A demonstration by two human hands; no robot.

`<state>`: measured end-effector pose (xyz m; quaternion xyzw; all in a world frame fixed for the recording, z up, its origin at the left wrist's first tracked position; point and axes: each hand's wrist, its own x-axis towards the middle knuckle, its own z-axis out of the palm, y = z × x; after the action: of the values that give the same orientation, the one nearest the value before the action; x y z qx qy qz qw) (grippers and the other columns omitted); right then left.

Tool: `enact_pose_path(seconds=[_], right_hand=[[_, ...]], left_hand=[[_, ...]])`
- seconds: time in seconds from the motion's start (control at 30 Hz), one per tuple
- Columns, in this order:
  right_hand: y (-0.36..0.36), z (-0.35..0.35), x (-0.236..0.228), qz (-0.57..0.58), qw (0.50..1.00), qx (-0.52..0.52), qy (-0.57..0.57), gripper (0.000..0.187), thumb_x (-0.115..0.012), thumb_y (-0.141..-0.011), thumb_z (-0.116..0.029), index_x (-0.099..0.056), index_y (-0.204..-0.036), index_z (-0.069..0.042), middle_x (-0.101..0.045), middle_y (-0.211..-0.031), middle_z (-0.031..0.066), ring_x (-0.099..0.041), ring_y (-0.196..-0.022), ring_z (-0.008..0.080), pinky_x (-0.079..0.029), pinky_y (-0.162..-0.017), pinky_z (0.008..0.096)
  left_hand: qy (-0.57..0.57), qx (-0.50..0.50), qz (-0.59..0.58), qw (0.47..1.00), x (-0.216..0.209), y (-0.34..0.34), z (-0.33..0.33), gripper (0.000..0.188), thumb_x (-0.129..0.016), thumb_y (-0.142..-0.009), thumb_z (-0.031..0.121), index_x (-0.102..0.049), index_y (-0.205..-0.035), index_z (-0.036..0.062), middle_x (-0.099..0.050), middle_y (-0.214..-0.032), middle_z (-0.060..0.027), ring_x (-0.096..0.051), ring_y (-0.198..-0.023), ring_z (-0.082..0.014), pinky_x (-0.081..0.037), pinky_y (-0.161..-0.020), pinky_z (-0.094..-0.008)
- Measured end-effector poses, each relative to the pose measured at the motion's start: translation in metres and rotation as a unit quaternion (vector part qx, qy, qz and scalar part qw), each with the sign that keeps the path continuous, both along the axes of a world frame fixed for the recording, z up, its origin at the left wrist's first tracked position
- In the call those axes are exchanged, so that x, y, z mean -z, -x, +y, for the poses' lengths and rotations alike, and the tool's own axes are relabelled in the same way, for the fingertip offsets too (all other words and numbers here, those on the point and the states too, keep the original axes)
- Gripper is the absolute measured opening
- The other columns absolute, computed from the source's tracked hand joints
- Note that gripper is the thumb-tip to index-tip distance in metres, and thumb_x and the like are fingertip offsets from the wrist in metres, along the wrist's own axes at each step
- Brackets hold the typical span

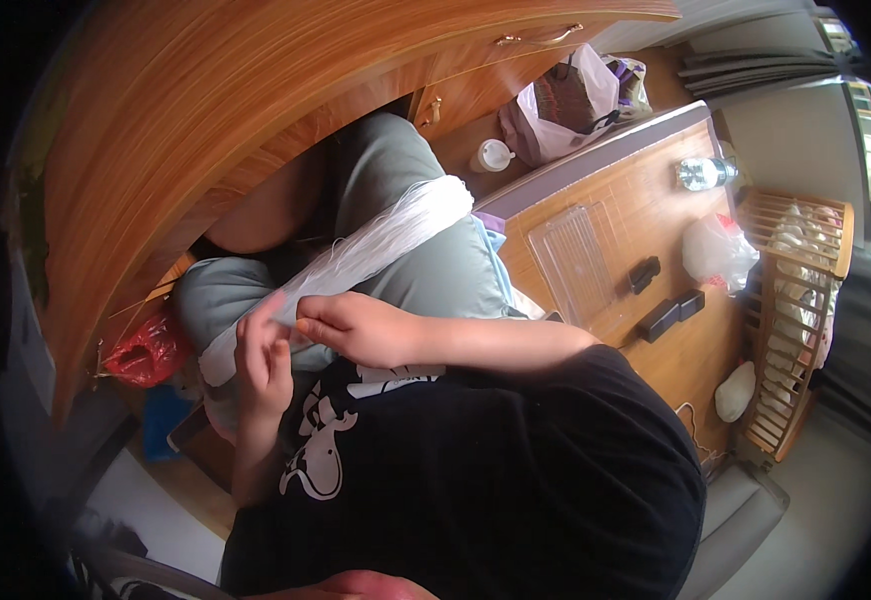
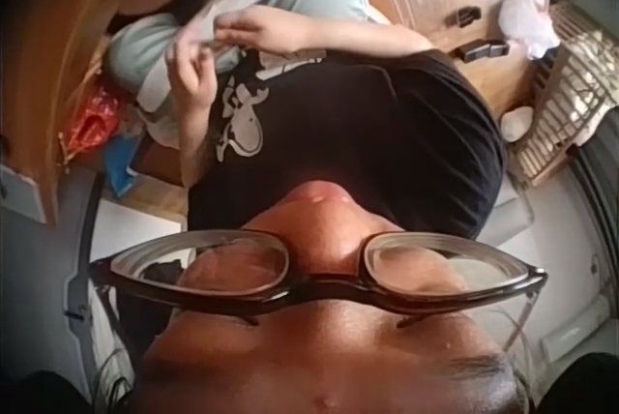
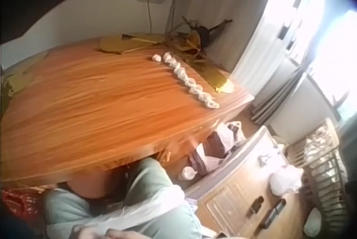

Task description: Bundling and organizing white plastic strips into coils at a desk.

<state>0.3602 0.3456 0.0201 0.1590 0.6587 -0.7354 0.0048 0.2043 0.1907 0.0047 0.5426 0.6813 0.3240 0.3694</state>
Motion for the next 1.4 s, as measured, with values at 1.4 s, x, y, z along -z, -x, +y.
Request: enact_pose_path(seconds=[1.4], right_hand=[[0.015, 0.012, 0.024, 0.052, 0.998, 0.001, -0.047, 0.027, -0.049, -0.099, -0.018, -0.054, -0.08, 0.001, -0.052, -0.078, 0.0084, -0.052, -0.069, 0.0178, -0.043, -0.063, 0.0298]], left_hand=[[-0.059, -0.095, -0.318, 0.942, 0.013, -0.024, 0.015, 0.081, -0.064, -0.081, -0.012, -0.023, -0.148, 0.0068, -0.067, -0.098, -0.0135, -0.064, -0.096, -0.0162, -0.05, -0.088, -0.0289]])
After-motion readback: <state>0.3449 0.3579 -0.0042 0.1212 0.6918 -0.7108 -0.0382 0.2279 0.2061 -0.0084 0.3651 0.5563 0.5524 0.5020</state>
